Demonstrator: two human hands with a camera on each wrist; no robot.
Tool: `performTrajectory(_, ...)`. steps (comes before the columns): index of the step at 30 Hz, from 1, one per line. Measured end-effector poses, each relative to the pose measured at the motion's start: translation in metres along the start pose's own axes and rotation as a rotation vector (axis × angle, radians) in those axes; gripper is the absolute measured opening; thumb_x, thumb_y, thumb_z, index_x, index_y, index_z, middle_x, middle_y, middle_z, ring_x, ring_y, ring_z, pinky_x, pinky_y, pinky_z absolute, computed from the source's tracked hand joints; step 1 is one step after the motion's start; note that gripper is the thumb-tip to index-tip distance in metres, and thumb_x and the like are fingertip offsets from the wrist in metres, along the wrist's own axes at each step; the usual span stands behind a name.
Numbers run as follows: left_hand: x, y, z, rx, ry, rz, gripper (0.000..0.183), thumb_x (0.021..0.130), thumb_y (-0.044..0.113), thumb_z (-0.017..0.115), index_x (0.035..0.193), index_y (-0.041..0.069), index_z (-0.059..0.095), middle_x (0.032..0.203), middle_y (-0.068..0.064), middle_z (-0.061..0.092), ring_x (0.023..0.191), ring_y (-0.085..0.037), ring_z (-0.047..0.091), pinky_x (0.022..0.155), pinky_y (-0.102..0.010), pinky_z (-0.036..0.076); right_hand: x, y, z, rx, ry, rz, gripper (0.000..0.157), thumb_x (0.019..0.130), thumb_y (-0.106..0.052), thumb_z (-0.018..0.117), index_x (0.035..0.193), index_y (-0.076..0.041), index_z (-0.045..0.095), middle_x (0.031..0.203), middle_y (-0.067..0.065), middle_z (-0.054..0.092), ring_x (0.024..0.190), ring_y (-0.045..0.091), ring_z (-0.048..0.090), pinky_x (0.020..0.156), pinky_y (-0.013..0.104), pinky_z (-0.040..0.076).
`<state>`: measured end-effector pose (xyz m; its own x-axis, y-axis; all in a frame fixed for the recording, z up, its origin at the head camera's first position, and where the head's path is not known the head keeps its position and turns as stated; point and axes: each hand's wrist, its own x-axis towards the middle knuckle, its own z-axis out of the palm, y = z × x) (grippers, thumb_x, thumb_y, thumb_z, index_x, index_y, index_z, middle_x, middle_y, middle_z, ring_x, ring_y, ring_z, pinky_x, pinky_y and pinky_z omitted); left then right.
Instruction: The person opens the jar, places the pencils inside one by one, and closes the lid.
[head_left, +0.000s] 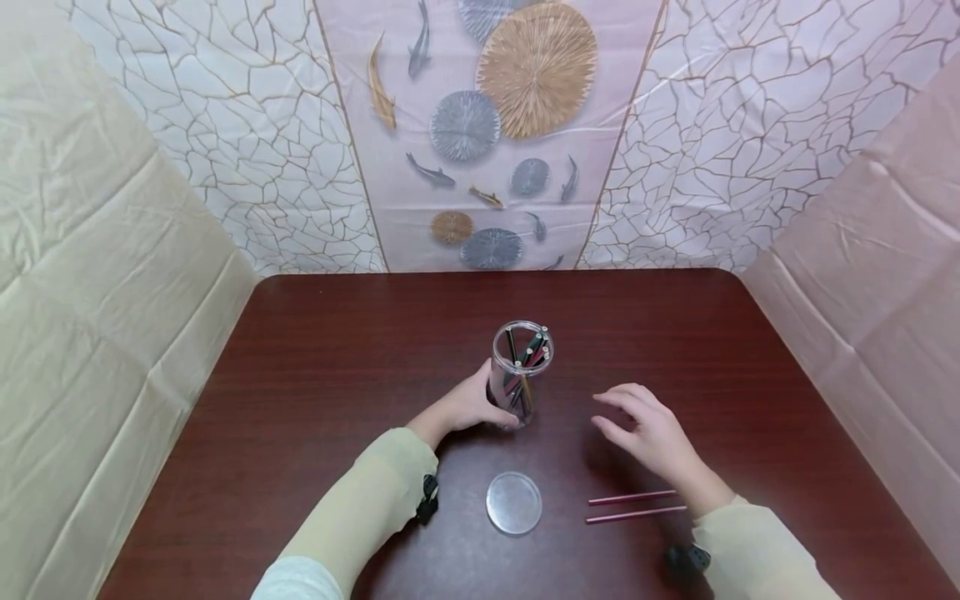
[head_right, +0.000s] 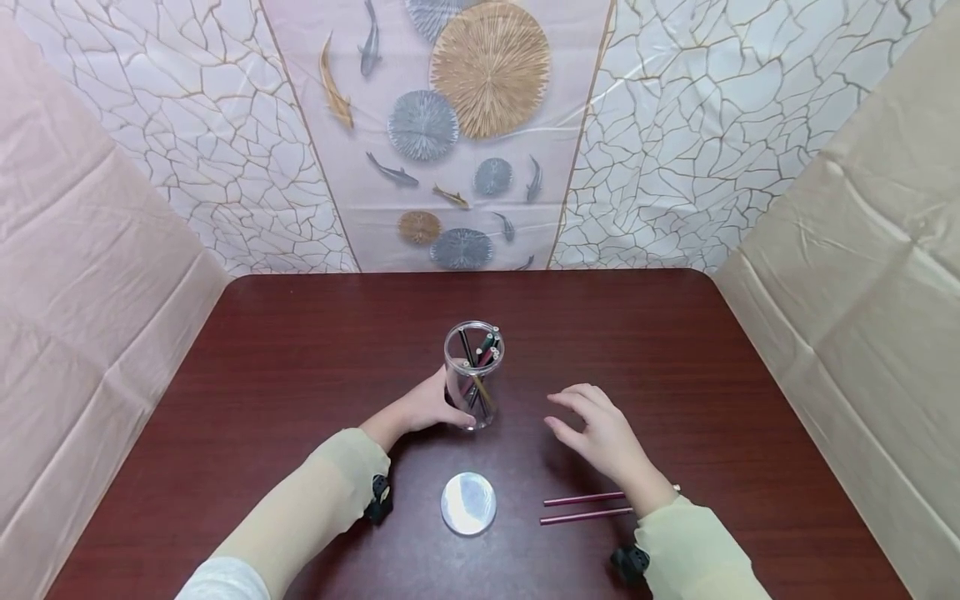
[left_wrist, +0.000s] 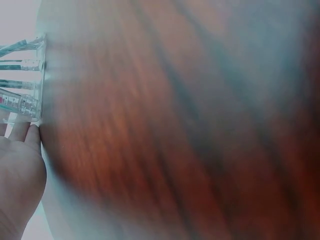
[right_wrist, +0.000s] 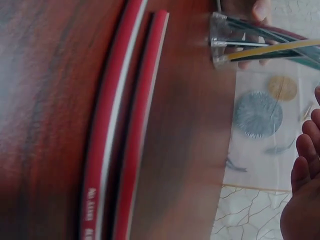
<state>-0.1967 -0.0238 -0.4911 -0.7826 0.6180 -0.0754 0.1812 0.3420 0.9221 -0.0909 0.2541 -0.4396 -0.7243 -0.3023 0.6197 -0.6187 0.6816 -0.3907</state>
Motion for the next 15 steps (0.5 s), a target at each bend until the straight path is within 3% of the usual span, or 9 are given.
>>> performTrajectory(8,0.0,-0.001,0.002,-0.003,0.0,-0.001,0.094,0.065,0.025,0.085,0.14,0.025,0.028,0.13,0.002,0.051,0.119,-0.013,0.046,0.099,-0.037,0.035,-0.015,0.006,0.0,-0.003,-0.055,0.035,0.038,0.063,-0.005,0.081,0.099,-0.01,0.07,0.095,-0.002,0.062,0.088,0.014,0.055,0.07,0.016,0.041)
performTrajectory(15,0.001,0.0,0.002,-0.003,0.003,0.005,0.096,0.065,0.024,0.085,0.142,0.025,0.027,0.13,0.002,0.051,0.12,-0.013,0.045,0.099,-0.036,0.035,-0.034,0.011,-0.003,-0.025,-0.245,0.062,0.037,0.067,-0.015,0.083,0.102,-0.008,0.071,0.099,-0.003,0.062,0.094,0.017,0.053,0.081,0.025,0.04)
